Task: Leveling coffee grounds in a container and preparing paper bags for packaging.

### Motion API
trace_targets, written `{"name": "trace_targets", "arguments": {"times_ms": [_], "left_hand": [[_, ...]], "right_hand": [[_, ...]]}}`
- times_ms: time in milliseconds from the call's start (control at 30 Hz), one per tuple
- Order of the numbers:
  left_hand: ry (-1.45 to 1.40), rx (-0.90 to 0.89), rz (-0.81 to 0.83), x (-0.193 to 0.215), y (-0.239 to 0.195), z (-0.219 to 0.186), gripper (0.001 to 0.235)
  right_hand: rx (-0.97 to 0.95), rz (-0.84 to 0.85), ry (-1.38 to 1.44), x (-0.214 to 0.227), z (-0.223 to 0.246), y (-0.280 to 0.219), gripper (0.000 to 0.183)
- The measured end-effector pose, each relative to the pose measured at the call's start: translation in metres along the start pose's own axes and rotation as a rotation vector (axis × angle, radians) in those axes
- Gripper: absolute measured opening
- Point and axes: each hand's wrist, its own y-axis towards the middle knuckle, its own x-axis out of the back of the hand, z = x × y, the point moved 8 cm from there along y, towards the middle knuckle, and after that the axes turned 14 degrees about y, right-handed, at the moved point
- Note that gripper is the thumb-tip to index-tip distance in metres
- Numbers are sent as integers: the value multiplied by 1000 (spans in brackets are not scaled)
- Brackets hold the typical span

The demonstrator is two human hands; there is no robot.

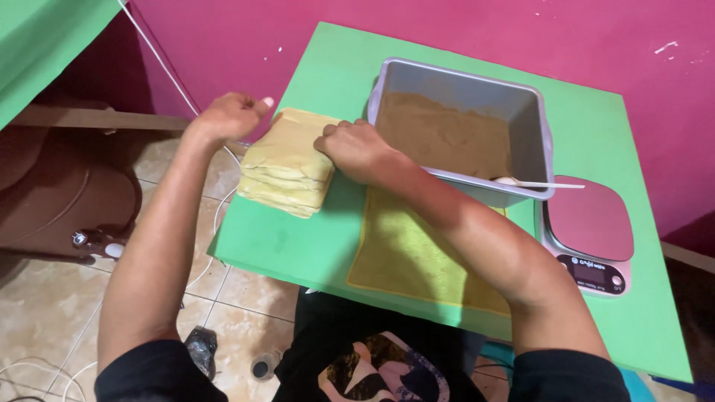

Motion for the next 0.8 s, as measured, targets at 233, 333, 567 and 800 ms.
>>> {"name": "trace_targets", "arguments": {"times_ms": [233, 333, 567, 800], "left_hand": [[-189, 65, 65, 18, -52, -32, 64], [-352, 63, 51, 8, -45, -23, 66], [-84, 115, -46, -1, -29, 5, 69], [-71, 173, 11, 6, -51, -6, 64]], "right_hand": [[81, -99, -17, 23, 24, -16, 14], [50, -67, 112, 29, 27, -22, 18], [13, -18, 93, -1, 17, -11, 42], [61, -28, 42, 3, 19, -19, 28]]}}
